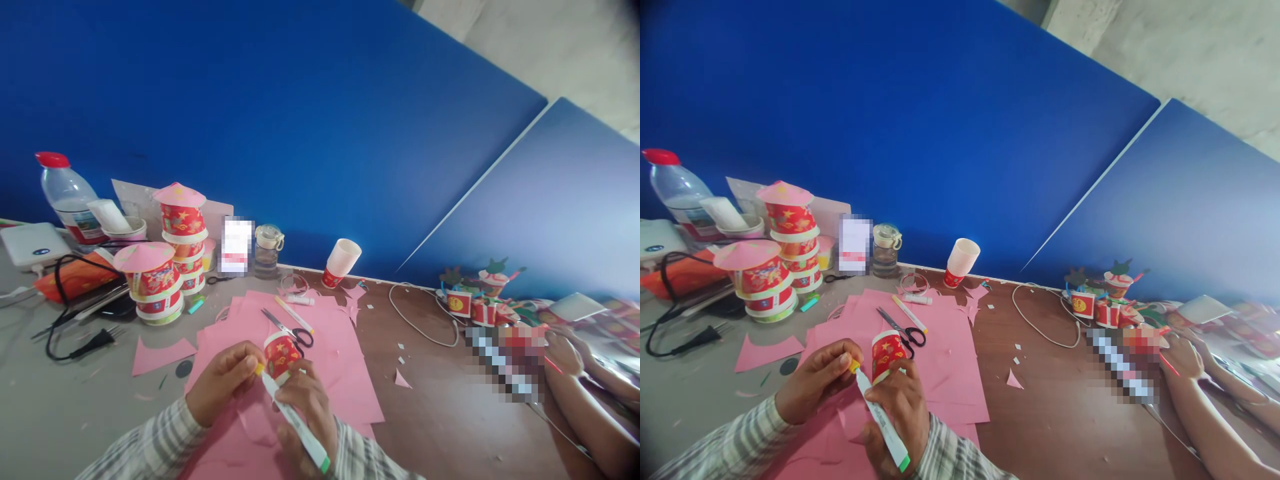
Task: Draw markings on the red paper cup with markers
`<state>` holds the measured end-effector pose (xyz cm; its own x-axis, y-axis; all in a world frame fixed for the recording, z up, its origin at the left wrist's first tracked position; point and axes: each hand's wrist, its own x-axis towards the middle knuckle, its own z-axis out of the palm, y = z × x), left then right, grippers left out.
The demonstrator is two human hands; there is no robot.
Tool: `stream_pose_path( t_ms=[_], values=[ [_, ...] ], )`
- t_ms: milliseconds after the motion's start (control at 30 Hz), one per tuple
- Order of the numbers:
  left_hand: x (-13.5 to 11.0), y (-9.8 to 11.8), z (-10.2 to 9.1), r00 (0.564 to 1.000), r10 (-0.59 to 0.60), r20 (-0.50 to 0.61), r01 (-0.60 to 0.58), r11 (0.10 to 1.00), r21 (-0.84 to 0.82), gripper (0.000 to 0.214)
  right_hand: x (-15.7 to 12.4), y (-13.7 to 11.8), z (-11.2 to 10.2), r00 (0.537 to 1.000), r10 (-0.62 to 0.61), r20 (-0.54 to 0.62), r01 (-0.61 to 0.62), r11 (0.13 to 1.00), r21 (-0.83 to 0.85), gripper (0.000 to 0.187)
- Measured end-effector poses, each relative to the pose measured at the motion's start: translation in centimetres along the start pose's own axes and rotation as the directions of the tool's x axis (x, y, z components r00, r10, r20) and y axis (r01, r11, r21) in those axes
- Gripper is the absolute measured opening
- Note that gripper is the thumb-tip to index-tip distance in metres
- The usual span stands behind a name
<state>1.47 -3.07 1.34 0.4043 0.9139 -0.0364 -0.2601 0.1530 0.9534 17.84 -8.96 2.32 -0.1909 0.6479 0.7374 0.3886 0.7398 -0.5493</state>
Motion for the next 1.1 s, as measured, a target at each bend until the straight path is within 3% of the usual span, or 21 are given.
stream_pose_path(
  t_ms=[167, 333, 467, 533, 600, 700, 800, 900, 967, 1100],
  values=[
    [-0.2, 0.3, 0.4, 0.996, -0.017, 0.090, 0.013, 0.999, 0.047, 0.040, -0.2, 0.2, 0.1, 1.000, -0.025, 0.004, 0.025, 0.999, -0.025, 0.025],
    [-0.7, 0.4, 0.6, 0.993, -0.020, 0.112, 0.012, 0.997, 0.072, 0.040, -0.3, 0.6, 0.4, 0.997, -0.068, 0.023, 0.068, 0.997, -0.037, 0.023],
    [-0.4, 0.2, 0.4, 0.998, 0.041, 0.055, -0.047, 0.993, 0.107, 0.058, 0.0, 0.6, 0.0, 0.998, -0.070, -0.006, 0.069, 0.995, -0.067, 0.022],
    [-0.1, 0.0, 0.1, 0.992, 0.120, -0.029, -0.110, 0.968, 0.227, 0.062, 0.3, 0.9, -0.5, 0.998, -0.068, -0.016, 0.066, 0.993, -0.096, 0.021],
    [0.3, -0.2, -0.2, 0.964, 0.234, -0.124, -0.165, 0.897, 0.409, 0.060, 0.8, 1.5, -1.2, 0.998, -0.040, -0.051, 0.032, 0.987, -0.159, 0.020],
    [0.4, -0.7, -0.3, 0.930, 0.330, -0.160, -0.195, 0.815, 0.546, 0.065, 1.6, 3.2, -2.4, 0.993, 0.032, -0.112, -0.064, 0.953, -0.296, 0.025],
    [0.1, -1.8, -0.1, 0.924, 0.368, -0.099, -0.222, 0.730, 0.646, 0.090, 1.9, 5.6, -3.4, 0.984, 0.150, -0.099, -0.178, 0.888, -0.425, 0.027],
    [-0.3, -3.3, -0.1, 0.920, 0.386, 0.071, -0.259, 0.462, 0.848, 0.104, 1.5, 8.0, -3.8, 0.972, 0.216, -0.089, -0.230, 0.815, -0.532, 0.028],
    [-0.4, -4.0, -0.1, 0.914, 0.387, 0.124, -0.263, 0.332, 0.906, 0.105, 1.1, 9.2, -3.8, 0.967, 0.246, -0.061, -0.235, 0.779, -0.581, 0.029],
    [-0.1, -4.5, -0.2, 0.899, 0.417, 0.132, -0.251, 0.245, 0.936, 0.100, 0.5, 10.4, -3.4, 0.963, 0.270, -0.027, -0.219, 0.717, -0.662, 0.034]
  ],
)
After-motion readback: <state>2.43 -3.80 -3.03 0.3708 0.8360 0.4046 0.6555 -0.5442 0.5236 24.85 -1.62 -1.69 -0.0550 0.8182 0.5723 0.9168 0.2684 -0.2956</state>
